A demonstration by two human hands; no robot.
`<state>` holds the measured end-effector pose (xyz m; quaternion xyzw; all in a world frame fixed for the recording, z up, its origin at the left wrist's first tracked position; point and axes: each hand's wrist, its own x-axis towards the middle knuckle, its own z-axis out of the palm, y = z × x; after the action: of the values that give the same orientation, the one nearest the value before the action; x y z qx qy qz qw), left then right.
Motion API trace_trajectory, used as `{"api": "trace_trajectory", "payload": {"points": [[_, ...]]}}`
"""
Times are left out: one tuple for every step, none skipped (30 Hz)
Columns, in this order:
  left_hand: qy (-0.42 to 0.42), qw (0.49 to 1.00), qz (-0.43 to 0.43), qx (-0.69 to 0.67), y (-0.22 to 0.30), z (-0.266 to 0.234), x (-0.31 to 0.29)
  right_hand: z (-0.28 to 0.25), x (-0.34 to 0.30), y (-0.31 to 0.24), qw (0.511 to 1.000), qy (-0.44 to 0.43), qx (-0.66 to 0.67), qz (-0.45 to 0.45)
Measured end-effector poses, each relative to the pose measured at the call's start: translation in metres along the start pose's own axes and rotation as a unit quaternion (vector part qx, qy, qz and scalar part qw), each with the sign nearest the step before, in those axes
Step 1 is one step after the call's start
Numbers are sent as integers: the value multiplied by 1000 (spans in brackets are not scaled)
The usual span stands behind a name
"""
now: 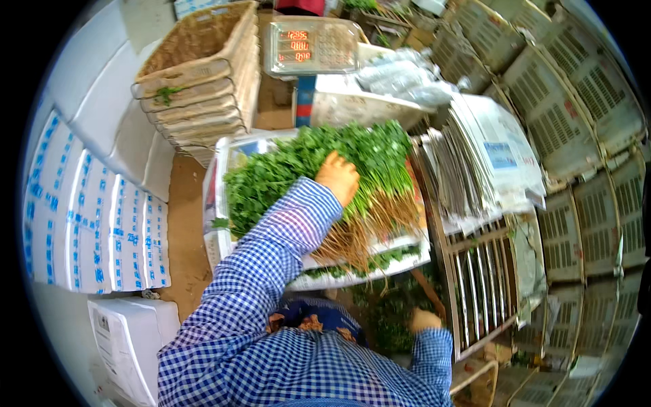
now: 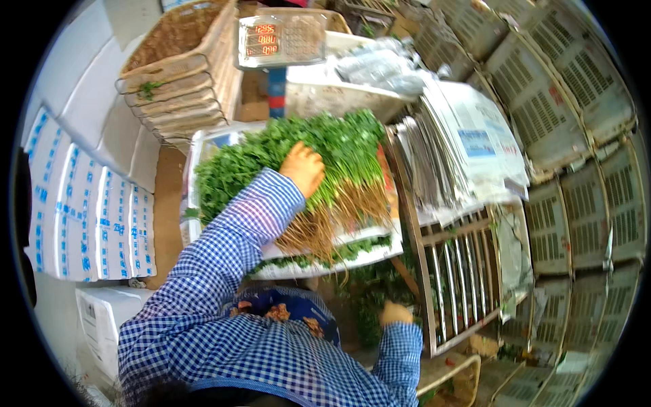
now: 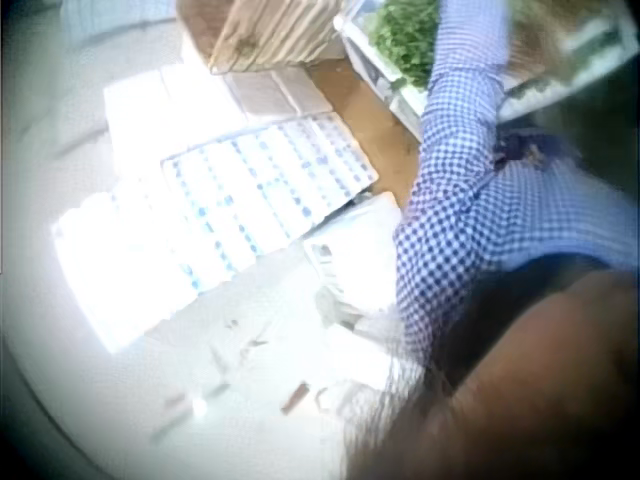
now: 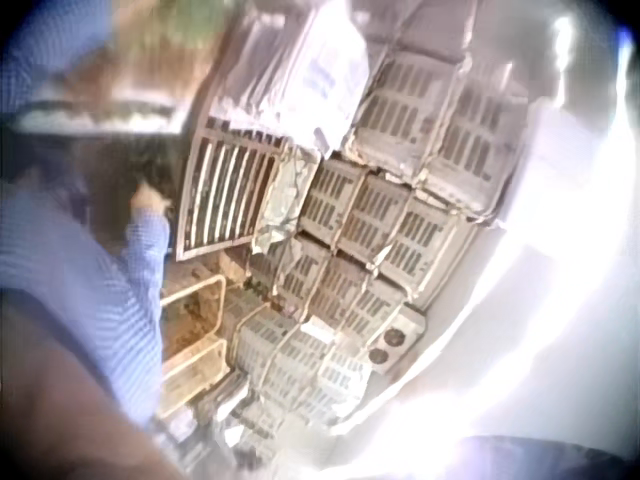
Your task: The person picks up bunches of green herbs from a large plastic crate, arranges them into bundles, and places them onto sheets of newspaper. They use a digital scale to weigh the bundles and organize them into stacks on the workspace.
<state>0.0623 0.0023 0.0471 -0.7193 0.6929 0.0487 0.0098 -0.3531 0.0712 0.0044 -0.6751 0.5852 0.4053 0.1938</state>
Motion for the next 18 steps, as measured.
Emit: {"api": "trace_trajectory", "payload": {"points": [[3,1000,2,5,-2,-1,1,22,-6,12,998,44,54,10],[11,1000,8,5,2,-1,5,33,-13,21,970,30,232,59],[75,997,7,-18,6,-7,-2,18,-40,9,941,23,326,83],[139,989,19,-43,16,-17,-11,19,-43,8,943,7,307,127],[197,977,45,-73,24,-26,-23,39,-27,15,947,-6,282,152],[251,961,63,-95,24,-36,-42,31,-34,-2,961,-20,232,146],[310,938,97,-120,34,-48,-59,40,-23,3,956,-13,248,157],[362,913,126,-142,38,-60,-83,50,-14,5,952,-11,260,162],[387,895,151,-164,36,-64,-108,44,-21,-6,964,10,232,131],[412,872,183,-190,35,-66,-130,44,-18,-7,969,18,219,113],[435,847,216,-215,31,-65,-149,46,-12,-11,974,24,207,92],[428,854,204,-213,23,-64,-168,47,-9,-16,978,29,193,69],[420,864,188,-207,11,-63,-190,44,-13,-27,974,47,220,41],[419,861,189,-219,6,-54,-196,45,-12,-20,971,94,221,18],[422,871,149,-204,-2,-50,-208,49,-7,-19,966,135,220,-19],[425,879,108,-190,-10,-45,-221,56,1,-17,959,175,217,-56],[389,897,61,-200,-14,-50,-232,79,25,-6,941,286,161,-82],[368,911,18,-188,-19,-50,-246,55,14,-23,962,169,213,2]]}}
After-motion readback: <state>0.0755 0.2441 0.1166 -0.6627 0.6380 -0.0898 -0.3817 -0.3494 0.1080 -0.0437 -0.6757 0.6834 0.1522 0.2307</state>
